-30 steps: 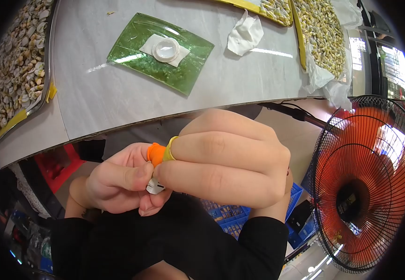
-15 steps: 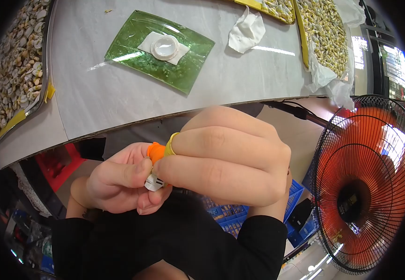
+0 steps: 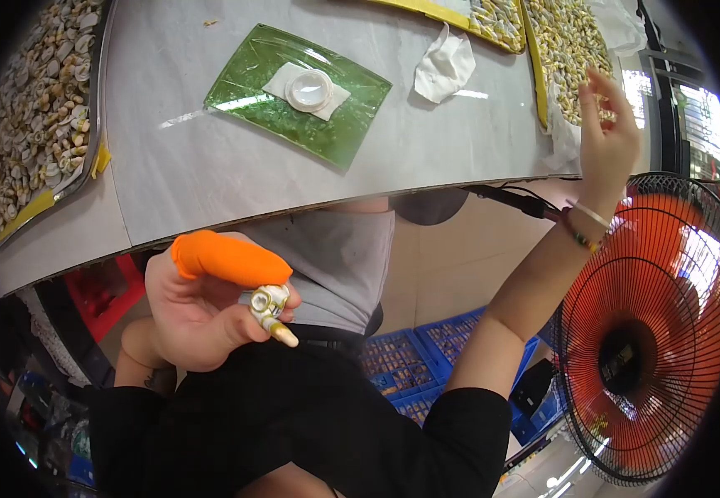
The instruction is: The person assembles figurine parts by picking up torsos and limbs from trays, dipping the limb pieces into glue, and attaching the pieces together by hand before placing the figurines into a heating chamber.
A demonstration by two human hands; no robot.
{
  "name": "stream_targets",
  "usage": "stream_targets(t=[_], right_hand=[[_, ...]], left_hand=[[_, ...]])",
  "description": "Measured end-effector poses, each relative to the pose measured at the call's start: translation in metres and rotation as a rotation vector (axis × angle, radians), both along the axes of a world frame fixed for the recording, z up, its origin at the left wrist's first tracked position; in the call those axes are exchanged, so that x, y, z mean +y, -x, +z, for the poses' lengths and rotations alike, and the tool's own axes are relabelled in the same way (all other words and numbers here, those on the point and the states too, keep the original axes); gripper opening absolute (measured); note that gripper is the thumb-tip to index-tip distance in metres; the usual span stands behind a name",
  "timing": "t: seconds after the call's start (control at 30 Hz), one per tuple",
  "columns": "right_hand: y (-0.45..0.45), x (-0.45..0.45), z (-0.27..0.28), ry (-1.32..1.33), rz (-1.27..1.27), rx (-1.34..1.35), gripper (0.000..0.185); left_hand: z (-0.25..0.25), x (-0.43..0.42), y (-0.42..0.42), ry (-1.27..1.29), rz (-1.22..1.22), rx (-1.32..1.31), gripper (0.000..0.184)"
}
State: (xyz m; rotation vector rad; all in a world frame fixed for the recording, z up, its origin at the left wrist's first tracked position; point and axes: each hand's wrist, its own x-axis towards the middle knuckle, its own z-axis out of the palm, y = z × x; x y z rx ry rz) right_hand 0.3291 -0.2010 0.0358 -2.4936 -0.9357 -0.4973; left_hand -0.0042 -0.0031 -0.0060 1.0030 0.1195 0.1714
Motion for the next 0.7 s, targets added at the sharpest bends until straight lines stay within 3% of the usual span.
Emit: stream_targets(t=[0.03,0.1,0.33,0.4,0.53,0.6,0.7], right_hand=[[-0.013,-0.008,-0.003,0.001,0.006,-0.003,0.02],[-0.029,-0.017,-0.011,0.312,-0.004,0.147,0.021],[-0.035,-0.019,-0.018,0.179,0.004,0.103,0.019],[-0.029,-0.014,-0.013,0.07,0.014,0.05,0.018],[0.004,0.009,0.005,0.107,0.039,0.031,0.019],[0.029,0.027,0.007,-0.12,0.39,0.176,0.016],[0.094,0.064,0.011,-0.331,0.556,0.476,0.01]], left_hand=[[0.001,0.0,0.0,0.001,0.006,-0.003,0.039],[0.003,0.001,0.001,-0.026,0.015,-0.018,0.037],[0.002,0.003,-0.002,-0.019,0.01,-0.052,0.038],[0.009,0.005,-0.005,0.19,-0.02,0.016,0.042],[0.01,0.012,-0.004,0.353,-0.047,0.109,0.045],[0.009,0.013,-0.004,0.414,-0.012,0.159,0.048],[0.011,0.012,-0.007,0.46,0.014,0.184,0.049]])
